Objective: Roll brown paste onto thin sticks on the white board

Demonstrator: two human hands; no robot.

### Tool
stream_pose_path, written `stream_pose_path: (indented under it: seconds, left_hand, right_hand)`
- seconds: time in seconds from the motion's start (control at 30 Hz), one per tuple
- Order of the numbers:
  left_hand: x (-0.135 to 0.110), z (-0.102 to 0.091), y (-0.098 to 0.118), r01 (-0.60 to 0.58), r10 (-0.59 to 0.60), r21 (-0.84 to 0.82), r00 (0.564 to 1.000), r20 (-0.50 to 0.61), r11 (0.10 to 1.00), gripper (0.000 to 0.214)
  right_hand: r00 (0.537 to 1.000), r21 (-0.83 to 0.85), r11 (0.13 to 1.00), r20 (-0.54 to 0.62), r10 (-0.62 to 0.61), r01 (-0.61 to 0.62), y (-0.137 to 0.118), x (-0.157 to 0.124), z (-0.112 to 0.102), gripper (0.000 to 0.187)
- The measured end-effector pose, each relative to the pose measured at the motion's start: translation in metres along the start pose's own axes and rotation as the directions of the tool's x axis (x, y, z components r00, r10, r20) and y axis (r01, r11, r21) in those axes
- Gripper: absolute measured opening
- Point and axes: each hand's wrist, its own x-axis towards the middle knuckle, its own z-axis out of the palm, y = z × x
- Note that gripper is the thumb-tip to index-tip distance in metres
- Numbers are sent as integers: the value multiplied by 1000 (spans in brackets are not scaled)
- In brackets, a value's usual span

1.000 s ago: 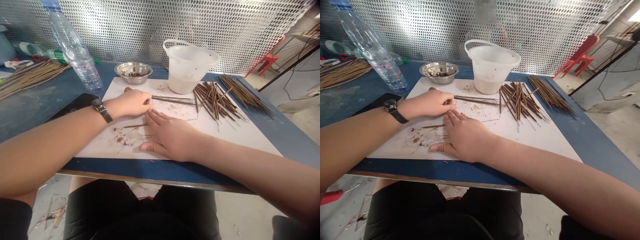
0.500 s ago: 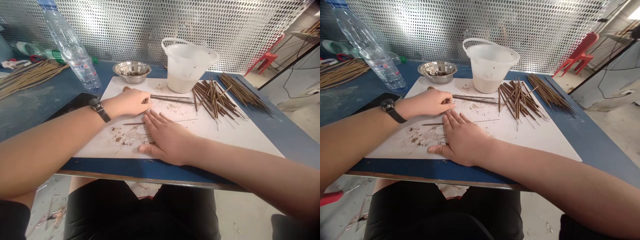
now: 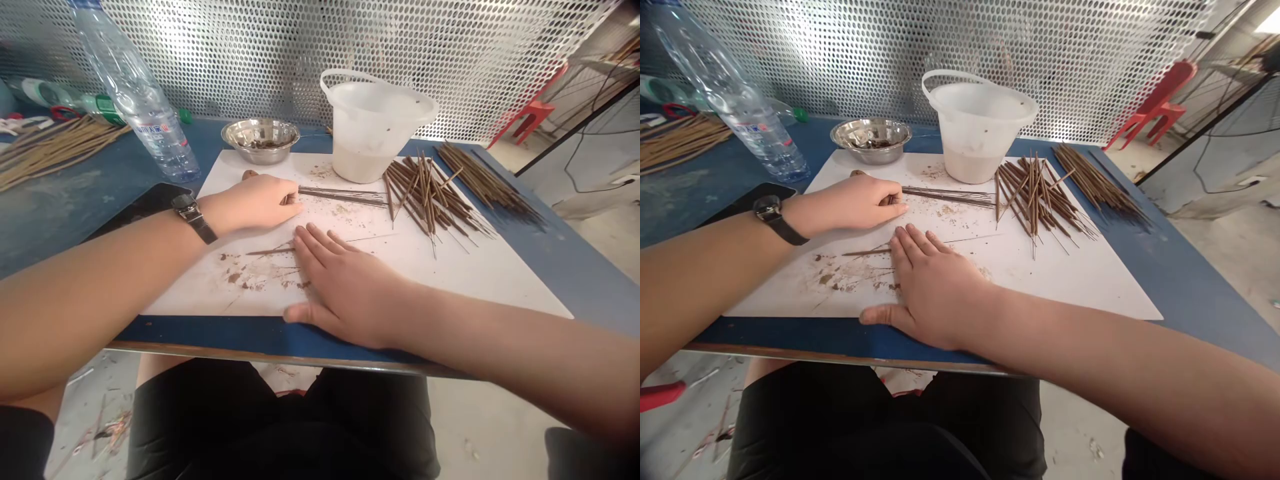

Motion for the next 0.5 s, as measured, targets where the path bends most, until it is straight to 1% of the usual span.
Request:
stream_pose_path:
  seconds: [0.07, 0.13, 0.27, 0.33, 0.43, 0.5]
  left_hand:
    - [0, 0, 0, -6, 6, 1, 1000, 2, 1000, 30]
    - [0, 0, 1, -1, 1, 5, 1000, 8, 1000, 30]
    - [-1, -2, 4, 19, -20, 11, 1000, 16, 1000, 28]
    - [-1, -2, 4, 19, -19, 2, 1000, 12, 1000, 28]
    - [-1, -1, 2, 6, -6, -5, 1000, 3, 1000, 30]
    - [-1, 0, 1, -2, 2, -2, 1000, 3, 1000, 31]
  right_hand:
    - [1000, -2, 1000, 6, -7, 7, -3, -10, 0, 114]
    - [1000, -1, 1000, 14, 6, -6, -4, -12, -1, 113]
    - [998, -5, 998, 21, 62, -62, 3, 5, -5, 119]
    - [997, -10, 998, 33, 66, -66, 5, 8, -6, 121]
    - [999, -14, 999, 38, 39, -39, 3, -4, -4, 120]
    - [1000, -20, 1000, 16, 20, -20, 2, -12, -1, 116]
